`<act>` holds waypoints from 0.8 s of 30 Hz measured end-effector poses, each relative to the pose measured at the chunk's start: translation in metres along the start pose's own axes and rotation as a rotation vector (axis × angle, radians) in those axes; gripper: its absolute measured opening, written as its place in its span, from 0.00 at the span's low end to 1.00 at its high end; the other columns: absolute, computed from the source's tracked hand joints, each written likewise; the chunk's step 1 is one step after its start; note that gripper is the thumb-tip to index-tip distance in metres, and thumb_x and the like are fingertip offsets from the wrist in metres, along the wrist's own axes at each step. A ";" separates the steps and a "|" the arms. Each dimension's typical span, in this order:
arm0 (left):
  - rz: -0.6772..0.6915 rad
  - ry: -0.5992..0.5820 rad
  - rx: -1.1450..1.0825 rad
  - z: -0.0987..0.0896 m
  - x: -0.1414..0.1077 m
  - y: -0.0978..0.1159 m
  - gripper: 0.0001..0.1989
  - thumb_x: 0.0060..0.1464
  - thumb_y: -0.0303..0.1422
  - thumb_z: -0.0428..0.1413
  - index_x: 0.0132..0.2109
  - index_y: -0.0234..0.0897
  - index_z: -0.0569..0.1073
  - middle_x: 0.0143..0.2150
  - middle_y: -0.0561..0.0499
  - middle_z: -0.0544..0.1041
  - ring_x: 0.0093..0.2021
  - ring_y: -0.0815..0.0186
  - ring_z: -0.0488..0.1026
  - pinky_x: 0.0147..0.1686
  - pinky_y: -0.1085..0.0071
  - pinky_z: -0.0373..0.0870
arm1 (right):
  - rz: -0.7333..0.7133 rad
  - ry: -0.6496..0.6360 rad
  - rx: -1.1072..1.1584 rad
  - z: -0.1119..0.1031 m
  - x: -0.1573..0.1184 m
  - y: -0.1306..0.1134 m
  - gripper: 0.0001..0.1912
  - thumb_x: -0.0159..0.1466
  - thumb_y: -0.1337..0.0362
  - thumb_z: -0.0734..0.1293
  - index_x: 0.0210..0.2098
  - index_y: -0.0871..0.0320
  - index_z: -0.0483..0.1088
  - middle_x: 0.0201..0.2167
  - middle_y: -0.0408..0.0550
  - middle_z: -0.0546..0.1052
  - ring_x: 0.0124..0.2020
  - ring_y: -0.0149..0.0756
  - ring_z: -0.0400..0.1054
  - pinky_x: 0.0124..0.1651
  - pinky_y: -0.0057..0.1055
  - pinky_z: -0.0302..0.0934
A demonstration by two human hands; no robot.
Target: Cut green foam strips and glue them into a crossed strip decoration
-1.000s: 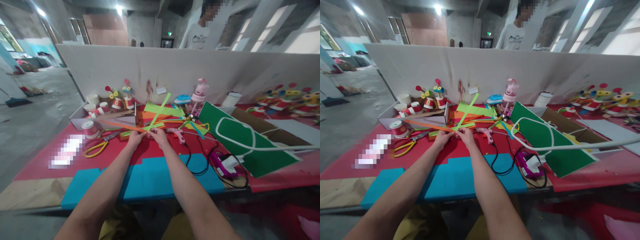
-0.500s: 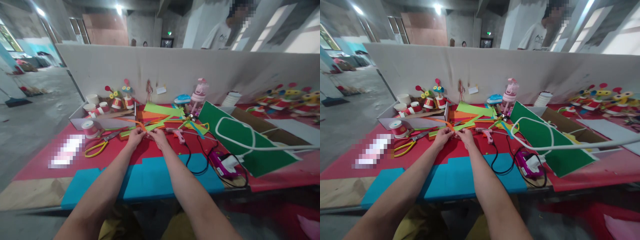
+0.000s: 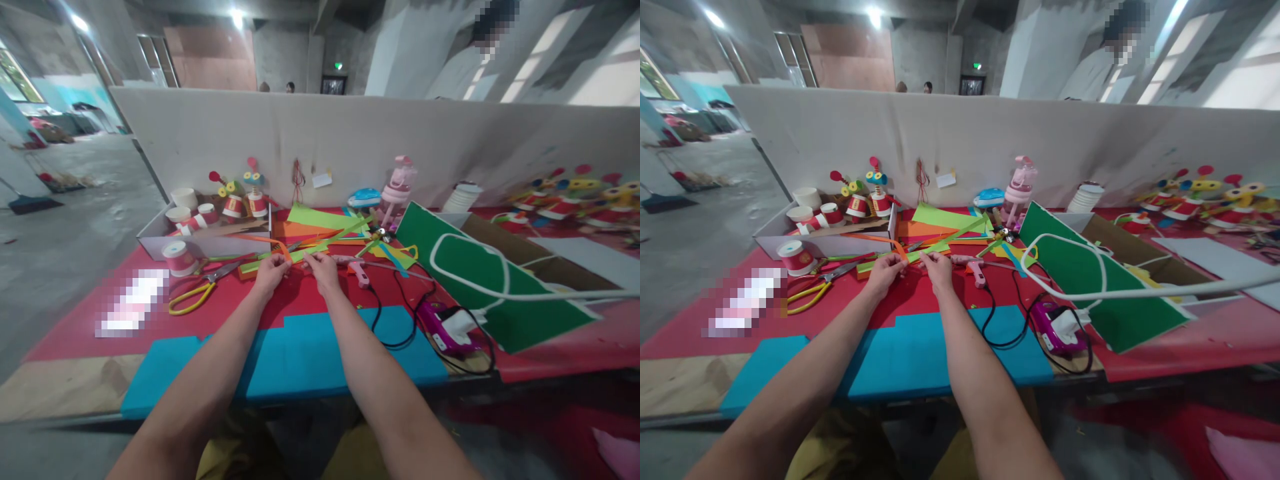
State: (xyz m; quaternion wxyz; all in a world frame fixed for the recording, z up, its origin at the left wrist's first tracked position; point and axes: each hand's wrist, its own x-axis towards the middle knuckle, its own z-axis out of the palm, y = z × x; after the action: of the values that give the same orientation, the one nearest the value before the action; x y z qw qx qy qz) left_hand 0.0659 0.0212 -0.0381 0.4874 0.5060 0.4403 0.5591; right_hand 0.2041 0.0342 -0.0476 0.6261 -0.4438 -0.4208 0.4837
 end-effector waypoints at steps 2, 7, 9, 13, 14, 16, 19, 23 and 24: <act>-0.010 0.002 -0.004 0.000 0.000 0.000 0.15 0.38 0.38 0.64 0.25 0.36 0.66 0.17 0.56 0.67 0.19 0.73 0.64 0.20 0.77 0.59 | -0.028 0.033 -0.003 -0.002 0.001 -0.001 0.18 0.47 0.50 0.72 0.21 0.58 0.69 0.17 0.41 0.71 0.22 0.30 0.66 0.28 0.25 0.63; -0.007 0.003 -0.002 0.000 -0.001 0.002 0.15 0.38 0.38 0.64 0.24 0.35 0.67 0.17 0.56 0.67 0.18 0.73 0.63 0.20 0.77 0.59 | 0.069 -0.102 0.077 0.002 -0.003 -0.001 0.18 0.43 0.52 0.75 0.23 0.59 0.69 0.19 0.39 0.72 0.22 0.27 0.66 0.32 0.27 0.65; -0.003 -0.009 0.003 0.000 -0.002 0.003 0.15 0.38 0.38 0.64 0.24 0.35 0.67 0.17 0.56 0.67 0.18 0.73 0.62 0.20 0.77 0.59 | 0.126 -0.191 0.082 0.004 -0.006 -0.001 0.19 0.41 0.54 0.76 0.23 0.60 0.70 0.19 0.40 0.73 0.23 0.28 0.67 0.33 0.28 0.66; -0.020 -0.024 0.026 0.001 -0.004 0.006 0.16 0.39 0.40 0.64 0.25 0.35 0.67 0.19 0.56 0.68 0.19 0.73 0.63 0.21 0.76 0.60 | 0.125 -0.189 0.033 0.005 -0.008 0.000 0.17 0.41 0.55 0.76 0.24 0.61 0.73 0.20 0.42 0.75 0.23 0.29 0.68 0.34 0.30 0.68; -0.018 -0.025 0.020 0.001 -0.004 0.007 0.16 0.39 0.40 0.64 0.26 0.35 0.67 0.19 0.56 0.68 0.20 0.73 0.64 0.21 0.76 0.60 | 0.116 -0.178 0.026 0.005 -0.008 0.000 0.16 0.42 0.55 0.76 0.24 0.61 0.74 0.20 0.42 0.75 0.23 0.29 0.68 0.33 0.30 0.68; 0.019 -0.007 -0.009 0.002 -0.004 0.008 0.17 0.39 0.41 0.64 0.29 0.36 0.68 0.21 0.57 0.68 0.21 0.73 0.64 0.22 0.76 0.61 | 0.108 -0.180 0.013 0.004 -0.008 -0.001 0.14 0.43 0.57 0.75 0.25 0.61 0.75 0.21 0.43 0.76 0.22 0.30 0.69 0.33 0.30 0.68; 0.136 0.062 -0.037 0.003 -0.004 0.010 0.17 0.44 0.42 0.62 0.38 0.37 0.71 0.25 0.57 0.68 0.24 0.72 0.65 0.25 0.76 0.62 | 0.135 -0.229 -0.044 0.004 -0.009 -0.002 0.11 0.44 0.61 0.75 0.23 0.61 0.74 0.19 0.43 0.76 0.20 0.29 0.68 0.29 0.28 0.67; 0.184 0.087 -0.001 0.002 -0.004 0.012 0.15 0.51 0.40 0.57 0.44 0.38 0.73 0.29 0.54 0.71 0.29 0.70 0.67 0.31 0.76 0.64 | 0.174 -0.273 -0.097 0.005 -0.011 -0.003 0.08 0.45 0.64 0.74 0.23 0.62 0.74 0.17 0.42 0.73 0.19 0.27 0.66 0.26 0.26 0.65; 0.145 0.093 -0.001 0.002 -0.004 0.012 0.14 0.52 0.39 0.56 0.44 0.38 0.73 0.28 0.53 0.71 0.30 0.70 0.67 0.32 0.76 0.64 | 0.181 -0.284 -0.093 0.005 -0.011 -0.003 0.08 0.45 0.65 0.74 0.24 0.62 0.74 0.17 0.42 0.74 0.19 0.27 0.66 0.27 0.26 0.66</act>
State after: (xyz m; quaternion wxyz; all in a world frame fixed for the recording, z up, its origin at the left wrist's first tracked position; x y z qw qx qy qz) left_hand 0.0669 0.0151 -0.0263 0.4250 0.5097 0.4242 0.6161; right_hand 0.1981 0.0232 -0.0442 0.4931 -0.4357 -0.4852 0.5759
